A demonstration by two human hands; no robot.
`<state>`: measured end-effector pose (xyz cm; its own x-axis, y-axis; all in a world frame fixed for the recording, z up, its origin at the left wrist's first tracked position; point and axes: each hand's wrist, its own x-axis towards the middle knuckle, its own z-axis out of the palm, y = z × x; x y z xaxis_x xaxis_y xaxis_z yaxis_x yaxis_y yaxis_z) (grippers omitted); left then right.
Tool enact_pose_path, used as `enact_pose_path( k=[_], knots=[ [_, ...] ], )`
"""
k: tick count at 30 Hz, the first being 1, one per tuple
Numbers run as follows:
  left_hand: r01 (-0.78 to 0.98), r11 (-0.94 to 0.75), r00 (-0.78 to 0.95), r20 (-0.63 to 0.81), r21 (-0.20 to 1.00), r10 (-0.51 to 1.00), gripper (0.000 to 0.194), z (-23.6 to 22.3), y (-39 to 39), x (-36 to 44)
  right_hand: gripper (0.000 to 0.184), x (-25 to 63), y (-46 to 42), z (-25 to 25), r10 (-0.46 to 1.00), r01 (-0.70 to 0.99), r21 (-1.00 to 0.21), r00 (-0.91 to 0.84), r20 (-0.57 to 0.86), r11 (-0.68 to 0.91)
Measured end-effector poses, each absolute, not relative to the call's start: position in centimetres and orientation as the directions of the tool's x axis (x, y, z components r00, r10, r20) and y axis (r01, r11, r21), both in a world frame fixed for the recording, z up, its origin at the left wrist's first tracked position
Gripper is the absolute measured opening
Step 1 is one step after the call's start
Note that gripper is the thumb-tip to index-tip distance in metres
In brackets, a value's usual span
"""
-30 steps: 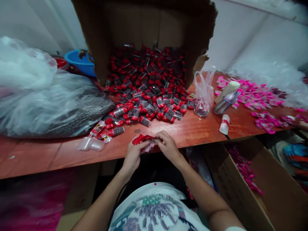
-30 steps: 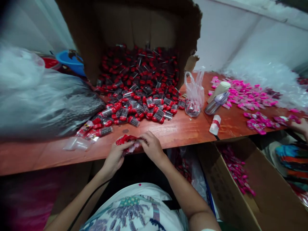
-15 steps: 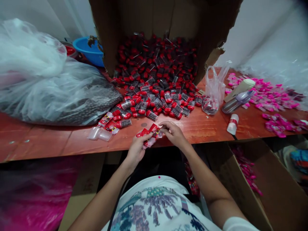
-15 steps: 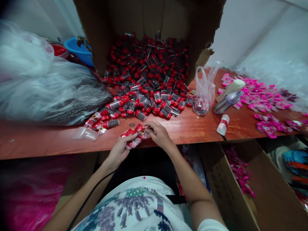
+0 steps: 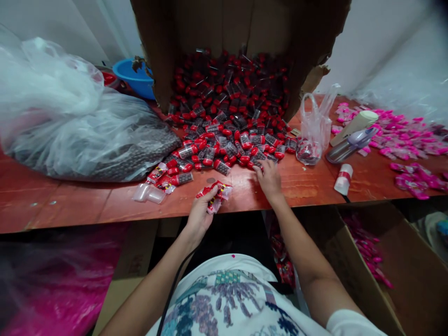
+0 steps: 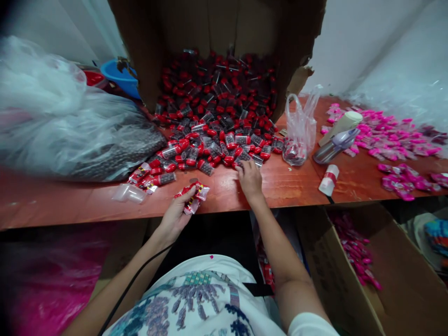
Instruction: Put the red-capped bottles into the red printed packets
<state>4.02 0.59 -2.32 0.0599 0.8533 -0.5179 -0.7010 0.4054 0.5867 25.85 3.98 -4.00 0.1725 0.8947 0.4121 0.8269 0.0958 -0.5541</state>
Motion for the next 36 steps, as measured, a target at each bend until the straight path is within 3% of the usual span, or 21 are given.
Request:
enact_pose_path(
  k=[4, 8, 12, 15, 18, 21, 23, 25, 32, 36],
  knots=[
    [-0.761, 0.416, 0.073, -0.572, 0.498, 0.817, 0.010, -2.4, 1.0, 3.8, 0.031, 27.4, 4.6, -5.5, 0.919, 0.931, -0.362, 0.114, 0.377, 0.033],
    [-0.769, 0.459, 0.100, -0.625, 0.445, 0.774, 0.007, -2.5, 1.2, 3.5, 0.028, 27.1, 3.9, -5.9, 0.927, 0.960, -0.273, 0.041, 0.372, 0.067],
    [-0.769, 0.496, 0.131, -0.661, 0.402, 0.739, 0.010, -2.2, 1.3, 3.5, 0.035, 26.9, 3.7, -5.3, 0.943, 0.959, -0.282, 0.068, 0.325, 0.029],
    [-0.755, 0.510, 0.128, -0.671, 0.412, 0.730, 0.011, -2.0, 1.4, 3.4, 0.050, 26.5, 2.9, -4.5, 0.946, 0.920, -0.392, 0.122, 0.301, 0.006],
    [-0.747, 0.494, 0.113, -0.647, 0.445, 0.754, 0.009, -2.1, 1.3, 3.3, 0.061, 24.7, 1.0, -3.3, 0.949, 0.708, -0.706, 0.212, 0.231, 0.014],
    [-0.751, 0.454, 0.095, -0.601, 0.480, 0.793, 0.009, -2.3, 0.9, 3.4, 0.067, 21.8, -1.6, -2.2, 0.982, 0.222, -0.975, 0.179, 0.062, 0.021],
    [-0.749, 0.429, 0.085, -0.570, 0.504, 0.818, 0.009, -2.5, 0.6, 3.6, 0.062, 19.8, -2.9, -1.7, 0.988, -0.041, -0.999, 0.152, -0.004, 0.002],
    [-0.737, 0.401, 0.078, -0.521, 0.544, 0.850, 0.010, -2.6, 0.1, 3.7, 0.054, 18.2, -3.8, -1.6, 0.985, -0.173, -0.985, 0.172, -0.029, 0.001],
    [-0.614, 0.205, -0.024, -0.278, 0.762, 0.960, 0.018, -2.7, -1.3, 3.6, 0.046, 16.6, -4.5, -2.5, 0.949, -0.294, -0.952, 0.314, -0.014, 0.083],
    [-0.553, 0.111, -0.136, -0.221, 0.825, 0.966, 0.024, -2.4, -1.7, 3.3, 0.043, 16.1, -4.7, -2.7, 0.937, -0.369, -0.922, 0.350, -0.019, 0.119]
  ],
)
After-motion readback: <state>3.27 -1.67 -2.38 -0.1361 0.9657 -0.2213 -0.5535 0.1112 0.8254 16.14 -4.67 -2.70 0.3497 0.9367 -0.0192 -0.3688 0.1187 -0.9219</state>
